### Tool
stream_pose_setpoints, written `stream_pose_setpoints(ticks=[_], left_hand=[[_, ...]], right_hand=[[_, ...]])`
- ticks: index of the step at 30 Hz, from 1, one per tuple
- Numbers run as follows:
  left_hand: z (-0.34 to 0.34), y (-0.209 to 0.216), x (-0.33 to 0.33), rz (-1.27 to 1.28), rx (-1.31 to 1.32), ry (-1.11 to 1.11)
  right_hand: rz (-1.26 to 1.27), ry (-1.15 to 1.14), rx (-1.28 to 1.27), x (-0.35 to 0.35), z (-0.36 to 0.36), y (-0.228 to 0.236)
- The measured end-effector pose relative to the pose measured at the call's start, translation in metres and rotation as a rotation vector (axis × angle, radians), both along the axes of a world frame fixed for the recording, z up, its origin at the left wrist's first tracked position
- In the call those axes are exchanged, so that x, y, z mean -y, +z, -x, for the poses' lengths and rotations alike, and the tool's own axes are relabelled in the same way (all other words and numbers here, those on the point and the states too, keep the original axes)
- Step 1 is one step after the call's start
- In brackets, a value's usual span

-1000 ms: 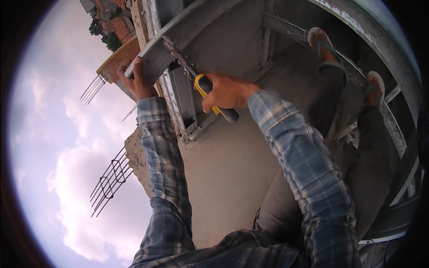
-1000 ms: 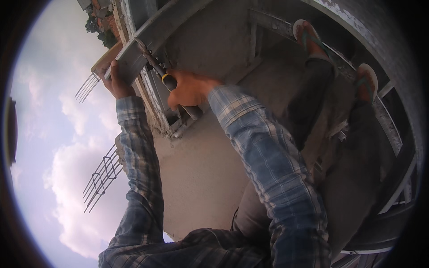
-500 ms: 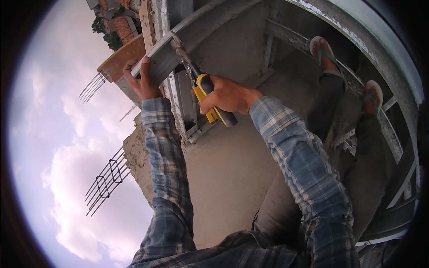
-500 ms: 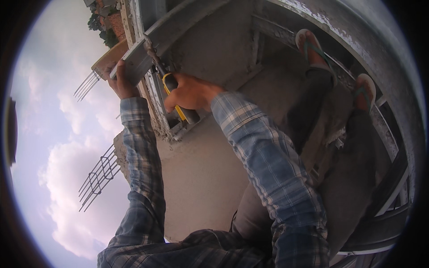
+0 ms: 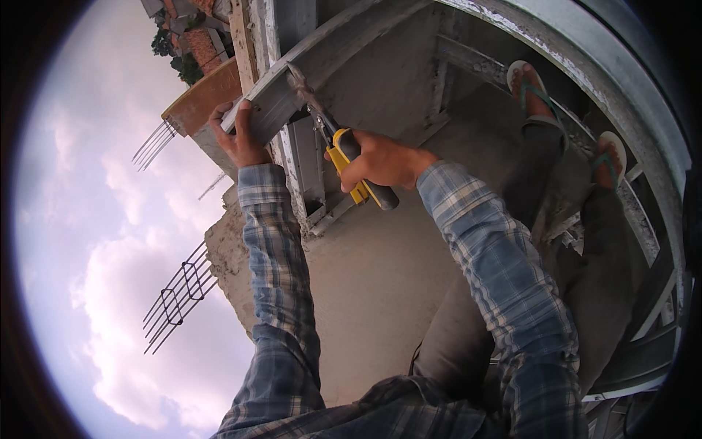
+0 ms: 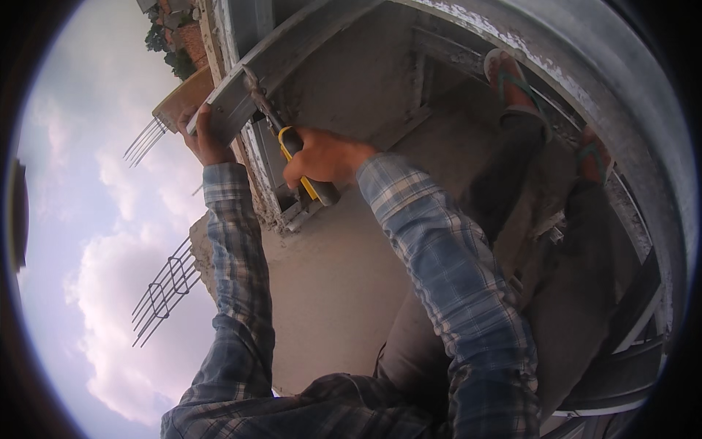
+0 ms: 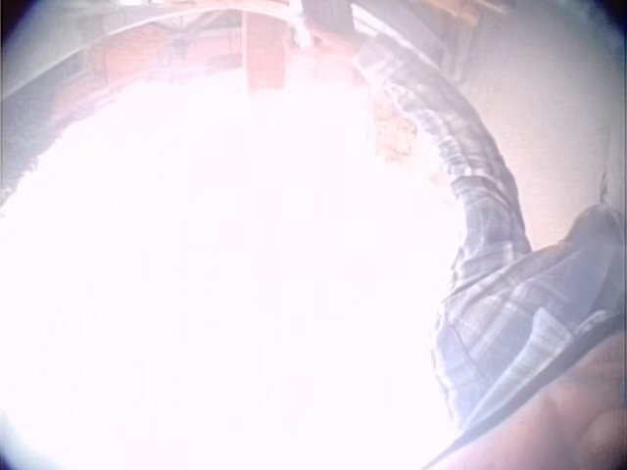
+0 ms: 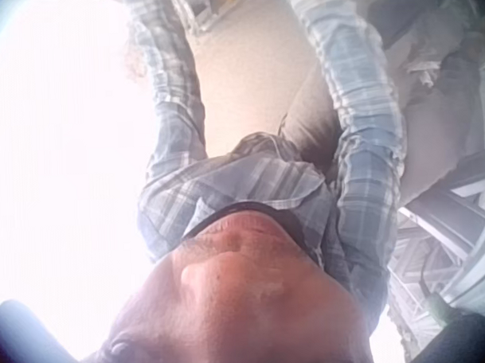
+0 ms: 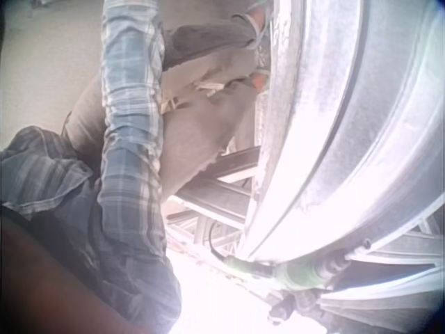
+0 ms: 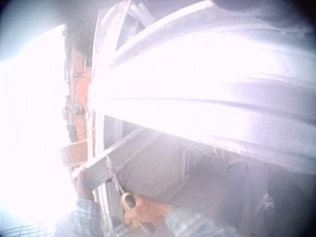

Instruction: The person assembles a metal frame structure on a rooftop. They mark and cut metal pieces with shears, then use a green power drill to fasten the pieces together. The person works on a partially built frame, adding and securing metal components.

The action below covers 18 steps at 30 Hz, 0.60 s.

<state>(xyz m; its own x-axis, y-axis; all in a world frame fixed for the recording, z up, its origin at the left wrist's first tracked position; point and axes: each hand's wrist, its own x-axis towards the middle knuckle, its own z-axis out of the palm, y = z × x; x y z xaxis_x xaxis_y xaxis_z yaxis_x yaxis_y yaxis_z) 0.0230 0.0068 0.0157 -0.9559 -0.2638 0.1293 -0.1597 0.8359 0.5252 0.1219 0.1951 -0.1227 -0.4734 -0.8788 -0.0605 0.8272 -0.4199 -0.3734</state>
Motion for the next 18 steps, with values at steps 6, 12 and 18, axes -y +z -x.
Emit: stream_pose_setpoints(ticks=[6, 12, 18], left_hand=[[0.001, -0.001, 0.005, -0.048, -0.006, -0.006], [0.002, -0.002, 0.002, -0.027, 0.002, -0.001], [0.005, -0.001, 0.010, -0.023, -0.005, -0.008]], right_hand=[[0.023, -0.005, -0.033, -0.013, 0.006, 0.003], [0.061, -0.008, -0.002, -0.020, 0.009, 0.006], [0.065, -0.065, 0.051, -0.009, 0.005, 0.004]])
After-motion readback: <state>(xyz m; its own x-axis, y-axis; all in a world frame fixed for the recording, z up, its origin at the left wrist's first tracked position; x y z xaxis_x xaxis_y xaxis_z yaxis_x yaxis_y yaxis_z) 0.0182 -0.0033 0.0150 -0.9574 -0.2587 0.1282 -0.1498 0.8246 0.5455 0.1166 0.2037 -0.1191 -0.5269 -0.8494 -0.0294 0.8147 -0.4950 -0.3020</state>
